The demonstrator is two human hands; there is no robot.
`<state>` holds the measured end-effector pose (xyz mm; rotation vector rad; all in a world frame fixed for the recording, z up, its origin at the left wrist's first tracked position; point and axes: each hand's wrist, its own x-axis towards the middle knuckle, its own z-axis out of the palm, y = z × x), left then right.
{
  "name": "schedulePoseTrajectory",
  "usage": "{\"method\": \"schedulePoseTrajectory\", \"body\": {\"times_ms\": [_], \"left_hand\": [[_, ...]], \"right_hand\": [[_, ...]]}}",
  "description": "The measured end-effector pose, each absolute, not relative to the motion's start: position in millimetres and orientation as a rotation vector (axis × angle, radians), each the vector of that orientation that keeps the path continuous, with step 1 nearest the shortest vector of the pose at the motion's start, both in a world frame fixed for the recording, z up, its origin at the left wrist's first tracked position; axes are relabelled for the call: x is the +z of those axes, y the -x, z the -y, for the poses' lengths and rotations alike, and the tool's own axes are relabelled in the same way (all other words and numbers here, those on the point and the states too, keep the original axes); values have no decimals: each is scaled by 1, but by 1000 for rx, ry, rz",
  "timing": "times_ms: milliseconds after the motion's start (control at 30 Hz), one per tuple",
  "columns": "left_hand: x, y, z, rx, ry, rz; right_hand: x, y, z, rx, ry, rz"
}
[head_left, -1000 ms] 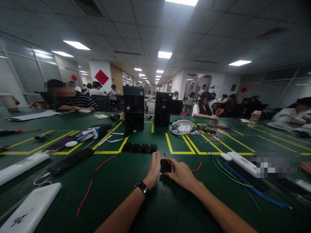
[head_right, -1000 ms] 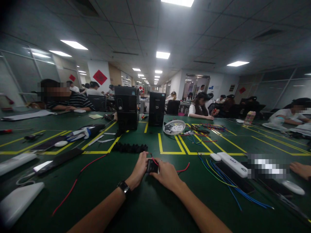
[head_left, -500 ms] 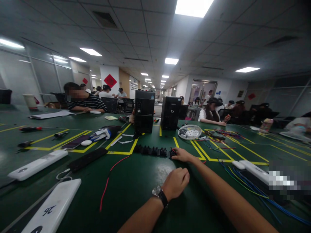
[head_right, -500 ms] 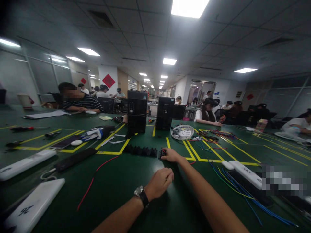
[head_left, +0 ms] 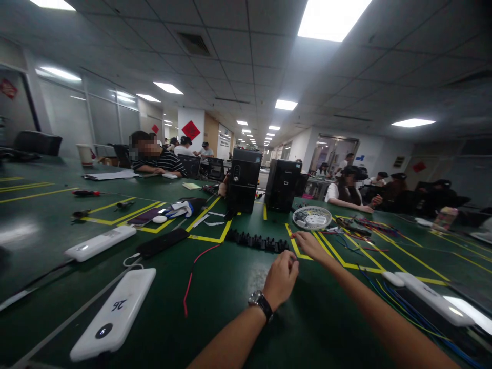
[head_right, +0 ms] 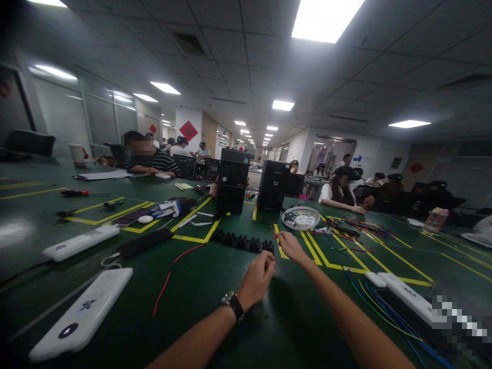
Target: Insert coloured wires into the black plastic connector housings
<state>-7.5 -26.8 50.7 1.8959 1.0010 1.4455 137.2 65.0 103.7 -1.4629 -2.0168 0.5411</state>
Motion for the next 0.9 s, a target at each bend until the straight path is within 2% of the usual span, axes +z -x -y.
{"method": "schedulePoseTrajectory", "body": {"times_ms": [100,200,400,633,733,900], "left_hand": [[60,7,27,1475,-1550,-856],[68,15,29,1332,-1242,-734],[89,102,34,1264,-1295,-962],[104,235,30,1225,-1662,-1610],[89,268,26,1106,-1773,-1827],[67,290,15,557,-1866,-2218]], "right_hand": [[116,-114,-44,930,1228,1795],[116,-80,-28,1318,904,1423],[102,-35,-22,1481,889,1415],[72,-80,-5,1073,1061,1799],[71,-115,13,1279,971,1935],[88,-162,37,1927,749,2158]]}}
